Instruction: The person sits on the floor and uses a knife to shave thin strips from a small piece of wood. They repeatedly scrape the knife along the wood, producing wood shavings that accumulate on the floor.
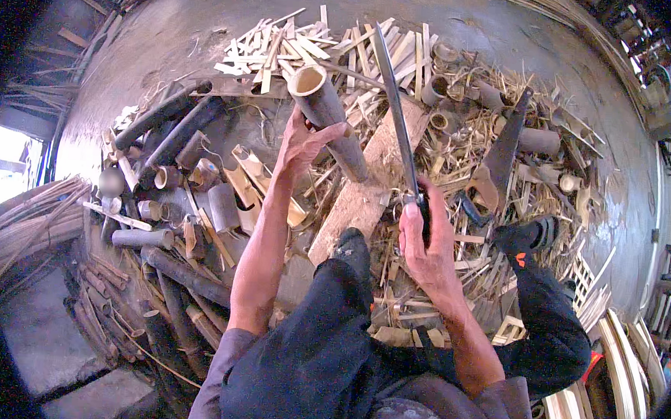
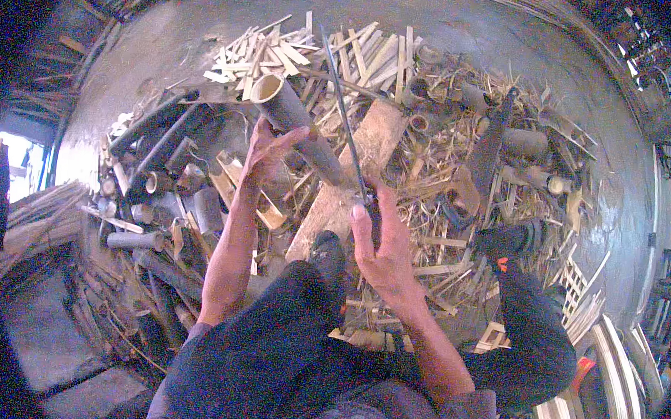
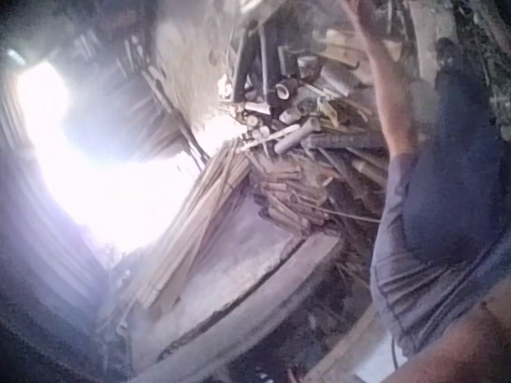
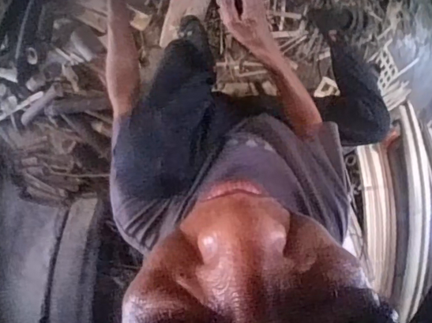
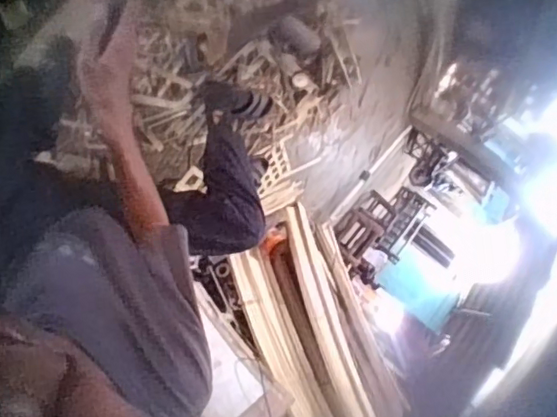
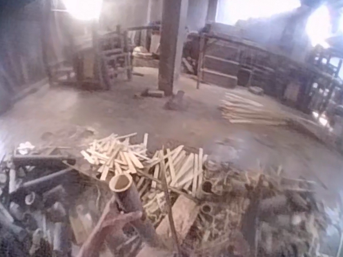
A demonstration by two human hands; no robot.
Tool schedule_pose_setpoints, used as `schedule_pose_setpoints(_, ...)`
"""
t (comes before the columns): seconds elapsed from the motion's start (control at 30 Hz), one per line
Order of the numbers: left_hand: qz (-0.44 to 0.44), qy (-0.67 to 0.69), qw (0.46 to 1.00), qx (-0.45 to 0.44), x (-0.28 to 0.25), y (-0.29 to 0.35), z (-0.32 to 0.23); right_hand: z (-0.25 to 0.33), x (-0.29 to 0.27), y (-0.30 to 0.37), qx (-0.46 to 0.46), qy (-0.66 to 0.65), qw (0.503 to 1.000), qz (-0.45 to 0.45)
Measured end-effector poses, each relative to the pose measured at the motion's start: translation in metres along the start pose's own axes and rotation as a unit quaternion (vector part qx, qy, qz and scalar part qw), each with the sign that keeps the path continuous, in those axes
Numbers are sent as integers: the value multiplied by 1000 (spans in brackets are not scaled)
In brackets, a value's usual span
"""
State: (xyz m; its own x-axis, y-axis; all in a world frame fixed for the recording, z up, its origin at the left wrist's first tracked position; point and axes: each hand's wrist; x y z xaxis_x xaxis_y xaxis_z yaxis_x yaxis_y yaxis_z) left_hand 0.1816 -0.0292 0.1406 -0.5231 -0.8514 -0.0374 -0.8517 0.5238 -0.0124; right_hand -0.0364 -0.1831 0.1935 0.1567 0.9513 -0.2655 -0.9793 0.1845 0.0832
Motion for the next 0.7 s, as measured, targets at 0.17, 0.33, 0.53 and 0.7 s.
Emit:
schedule_pose_setpoints(0.17, -6, -100, 995, -4, 9, 1, 5, 21, 7, -13, 38, -24, 999, -3)
schedule_pose_setpoints(0.33, -12, -154, 988, 10, 37, 15, -7, 35, 8, -24, 27, -52, 998, 25)
schedule_pose_setpoints(0.53, 12, -114, 993, 36, 46, 15, 11, 28, 13, -33, -6, -47, 999, 11)
schedule_pose_setpoints(0.7, 11, -156, 987, 35, 51, 17, 1, 22, 14, -37, -22, -60, 998, 16)
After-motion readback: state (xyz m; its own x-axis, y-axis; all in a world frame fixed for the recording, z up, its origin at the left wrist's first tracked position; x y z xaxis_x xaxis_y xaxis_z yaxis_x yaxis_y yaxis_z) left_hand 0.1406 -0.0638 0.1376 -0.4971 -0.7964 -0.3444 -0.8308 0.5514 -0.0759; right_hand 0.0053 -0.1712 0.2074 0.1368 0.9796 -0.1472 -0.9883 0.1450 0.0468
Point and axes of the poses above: each hand's wrist, its own y-axis away from the middle knuckle, its own x-axis out of the palm, z = x × y, and after that the axes turned 11 degrees about z, right-handed
